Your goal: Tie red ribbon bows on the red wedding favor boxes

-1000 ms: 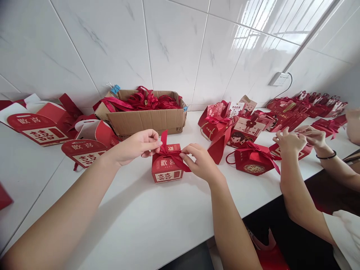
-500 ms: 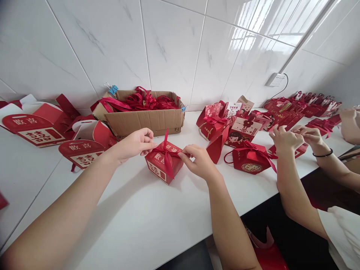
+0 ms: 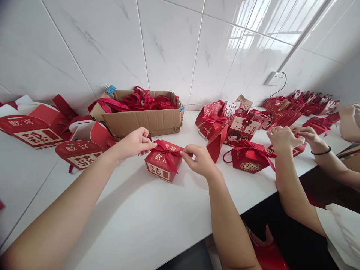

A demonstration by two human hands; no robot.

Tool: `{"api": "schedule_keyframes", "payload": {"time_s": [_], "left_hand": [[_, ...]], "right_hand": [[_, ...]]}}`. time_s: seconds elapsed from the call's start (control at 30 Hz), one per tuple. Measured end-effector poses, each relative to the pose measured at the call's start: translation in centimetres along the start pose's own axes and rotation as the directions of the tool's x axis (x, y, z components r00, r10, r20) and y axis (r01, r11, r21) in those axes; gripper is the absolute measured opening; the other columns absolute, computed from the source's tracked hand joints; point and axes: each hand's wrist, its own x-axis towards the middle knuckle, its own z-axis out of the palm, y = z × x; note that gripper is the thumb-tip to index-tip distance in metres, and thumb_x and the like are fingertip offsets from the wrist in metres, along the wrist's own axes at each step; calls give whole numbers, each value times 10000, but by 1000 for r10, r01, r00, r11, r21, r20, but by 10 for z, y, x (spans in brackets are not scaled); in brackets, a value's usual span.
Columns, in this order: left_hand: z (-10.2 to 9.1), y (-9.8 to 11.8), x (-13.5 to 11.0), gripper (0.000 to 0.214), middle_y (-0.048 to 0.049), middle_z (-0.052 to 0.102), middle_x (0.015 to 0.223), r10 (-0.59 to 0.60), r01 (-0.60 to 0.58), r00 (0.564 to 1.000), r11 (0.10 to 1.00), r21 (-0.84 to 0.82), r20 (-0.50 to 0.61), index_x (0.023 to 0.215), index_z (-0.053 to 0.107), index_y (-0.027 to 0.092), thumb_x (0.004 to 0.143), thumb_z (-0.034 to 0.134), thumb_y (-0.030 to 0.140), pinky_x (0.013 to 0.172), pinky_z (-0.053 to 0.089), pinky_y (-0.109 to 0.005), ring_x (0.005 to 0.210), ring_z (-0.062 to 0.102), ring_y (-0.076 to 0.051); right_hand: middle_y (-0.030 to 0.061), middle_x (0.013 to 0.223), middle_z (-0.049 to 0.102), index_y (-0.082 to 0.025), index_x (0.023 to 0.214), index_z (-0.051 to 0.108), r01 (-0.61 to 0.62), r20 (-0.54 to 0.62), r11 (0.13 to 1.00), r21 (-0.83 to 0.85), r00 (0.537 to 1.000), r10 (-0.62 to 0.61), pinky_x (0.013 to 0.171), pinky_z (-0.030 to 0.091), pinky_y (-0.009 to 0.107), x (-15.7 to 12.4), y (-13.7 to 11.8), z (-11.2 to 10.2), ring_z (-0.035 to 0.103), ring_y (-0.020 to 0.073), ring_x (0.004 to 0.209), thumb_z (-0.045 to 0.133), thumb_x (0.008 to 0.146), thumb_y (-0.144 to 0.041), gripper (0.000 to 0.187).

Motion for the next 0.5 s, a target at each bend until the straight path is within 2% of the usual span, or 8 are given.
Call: {"api": "schedule_keyframes", "payload": {"time_s": [0.17,0.33,0.4,0.47,0.5], "left_hand": [[-1,-5,0,379,76,521,558,7,-6,1000,998,63,-21,822,280,237,765,655,250,454,327,-228,520,430,-99],[-4,-4,1,339,62,515,566,-13,14,999,999,35,-42,812,328,225,758,659,274,469,335,-227,544,445,-104],[-8,3,-3,281,26,563,633,-45,46,999,999,17,-1,816,388,208,783,640,328,472,326,-222,573,465,-104],[-11,12,-9,244,2,588,698,-61,60,998,998,30,27,832,453,194,812,606,382,476,316,-218,600,483,-104],[-13,16,-13,242,-3,592,723,-54,53,998,998,46,25,845,479,192,819,595,403,481,317,-216,613,494,-106]], "right_hand": [[-20,590,524,-187,640,498,-14,5,1000,-1,1000,14,508,296,241,0,1,0,412,98,546,519,887,-272,262],[-16,602,532,-190,658,532,-59,38,996,68,998,57,547,369,243,2,2,5,434,107,557,526,887,-286,248],[13,719,598,-195,702,575,-75,33,988,137,997,71,596,418,247,3,2,5,521,126,656,566,870,-318,208],[50,964,639,-215,840,626,-101,-12,971,216,994,106,675,462,262,3,0,3,588,162,852,617,841,-352,136],[60,1085,621,-235,932,629,-111,-48,962,249,991,127,718,476,275,3,-1,3,590,178,944,634,831,-364,164]]}}
